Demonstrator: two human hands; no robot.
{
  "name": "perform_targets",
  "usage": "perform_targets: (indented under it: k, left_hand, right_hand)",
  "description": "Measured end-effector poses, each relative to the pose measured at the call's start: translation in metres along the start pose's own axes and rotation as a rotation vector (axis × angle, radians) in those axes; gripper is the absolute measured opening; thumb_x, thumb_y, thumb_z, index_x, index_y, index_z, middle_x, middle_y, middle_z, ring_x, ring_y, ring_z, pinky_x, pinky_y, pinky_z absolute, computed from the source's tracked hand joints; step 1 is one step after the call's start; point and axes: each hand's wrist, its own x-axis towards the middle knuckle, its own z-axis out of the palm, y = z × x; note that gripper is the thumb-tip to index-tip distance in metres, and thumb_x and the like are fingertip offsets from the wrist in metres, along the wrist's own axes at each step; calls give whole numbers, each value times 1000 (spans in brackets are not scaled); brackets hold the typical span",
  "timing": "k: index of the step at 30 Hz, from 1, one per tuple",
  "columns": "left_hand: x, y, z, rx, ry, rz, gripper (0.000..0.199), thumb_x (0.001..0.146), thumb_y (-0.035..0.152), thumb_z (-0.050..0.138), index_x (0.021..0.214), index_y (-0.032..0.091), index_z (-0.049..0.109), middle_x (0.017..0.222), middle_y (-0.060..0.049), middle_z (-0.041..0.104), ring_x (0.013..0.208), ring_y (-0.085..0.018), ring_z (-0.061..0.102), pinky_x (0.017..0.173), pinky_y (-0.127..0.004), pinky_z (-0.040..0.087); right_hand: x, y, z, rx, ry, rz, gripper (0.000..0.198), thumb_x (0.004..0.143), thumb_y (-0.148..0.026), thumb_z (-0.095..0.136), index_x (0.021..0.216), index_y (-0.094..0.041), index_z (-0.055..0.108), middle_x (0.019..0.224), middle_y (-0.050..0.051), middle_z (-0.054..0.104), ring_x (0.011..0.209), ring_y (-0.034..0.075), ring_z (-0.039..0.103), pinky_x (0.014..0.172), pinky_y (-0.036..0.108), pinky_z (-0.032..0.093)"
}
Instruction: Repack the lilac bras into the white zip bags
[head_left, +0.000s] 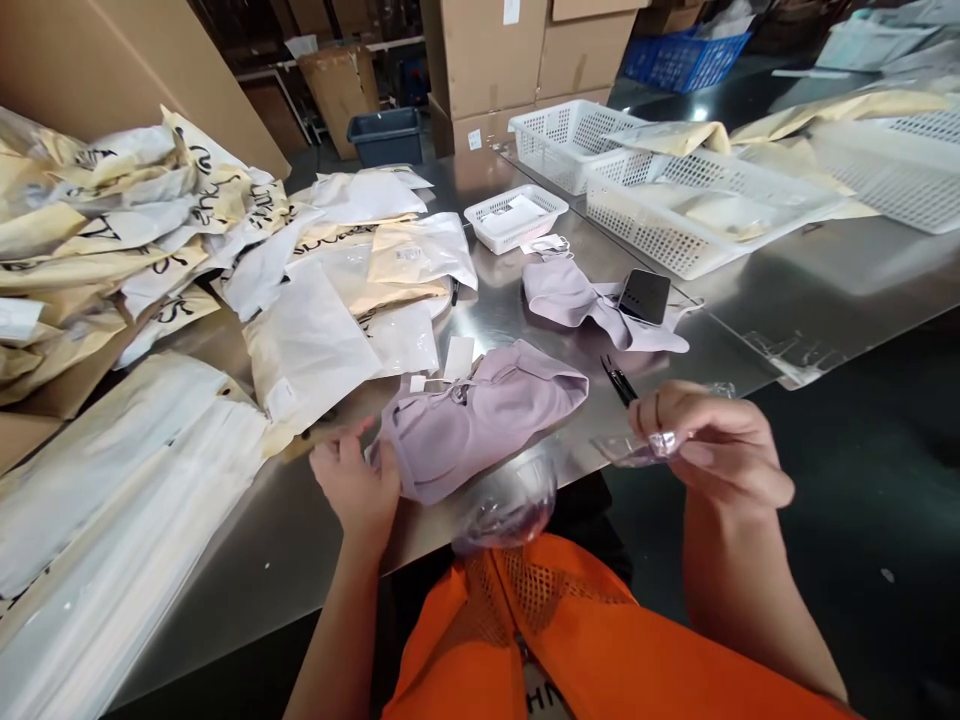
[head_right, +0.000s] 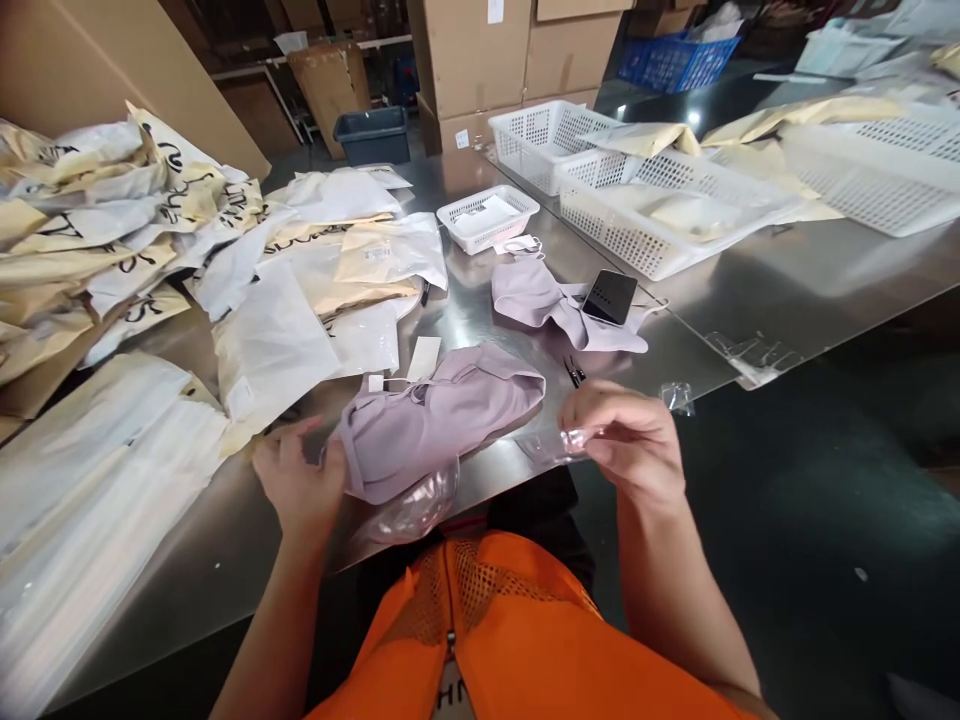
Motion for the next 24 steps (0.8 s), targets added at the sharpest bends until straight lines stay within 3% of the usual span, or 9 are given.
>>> perform_targets:
  k: [2,5,6,7,8,11,14,18,24]
  left_hand:
    - [-9,14,-9,-311,-198,-178,44,81,58,55,90,17,67,89,-14,64,90,-31,61,83,-51,51]
    - [-21,36,-19,-1067,-887,-528,90,71,91,29,105,19,69,102,-17,69,88,-34,67,71,-52,57]
    - [-23,41,-21,-1242,-1010,-609,94,68,94,30,114,20,67,112,-17,68,95,-36,67,72,-53,58]
    - [-24,44,-22,-1336,-1016,-672,89,67,91,40,120,23,64,119,-15,67,100,-36,67,74,-52,59]
    - [-24,45,-23,-1349,-932,-713,78,67,82,56,120,25,63,118,-13,68,98,-34,69,73,-49,60]
    - [-22,39,-27,-1148,-589,-732,54,60,48,84,103,20,68,90,-9,74,71,-25,72,57,-33,60]
    - [-20,30,-33,-974,-490,-686,51,59,45,86,96,14,70,82,-10,74,65,-25,71,52,-31,59]
    - [-19,23,-36,-801,-421,-615,51,64,46,83,104,17,70,93,-9,75,72,-26,73,57,-32,62]
    - [-17,26,-25,-707,-415,-508,39,74,45,75,103,20,71,91,-7,76,73,-25,73,61,-33,63]
  right_hand:
    - [2,-6,7,-189,-53,-200,9,78,-25,69,85,-29,74,66,1,56,65,14,57,69,34,51]
    - [2,0,29,-525,-284,-442,25,81,-16,68,100,-31,74,77,0,62,85,15,61,98,43,44]
    - [1,5,36,-611,-335,-480,26,84,-16,67,104,-31,73,80,0,63,89,15,60,102,44,40]
    - [0,12,42,-686,-354,-498,27,87,-16,64,107,-32,72,81,-1,64,91,14,59,105,45,38]
    - [-1,20,46,-745,-333,-513,27,89,-16,63,109,-32,71,82,-1,64,92,14,58,105,44,37]
    - [-6,41,50,-845,-135,-578,26,88,-13,64,105,-31,72,78,-2,63,90,13,58,101,41,39]
    - [-9,52,47,-904,19,-648,22,84,-12,68,97,-29,73,76,-2,64,90,13,60,98,39,41]
    - [-12,53,44,-958,36,-665,21,87,-14,67,98,-31,73,78,-3,67,93,13,63,97,38,41]
    - [-13,48,42,-1000,32,-668,20,87,-12,67,93,-30,73,76,-5,69,86,13,65,91,37,41]
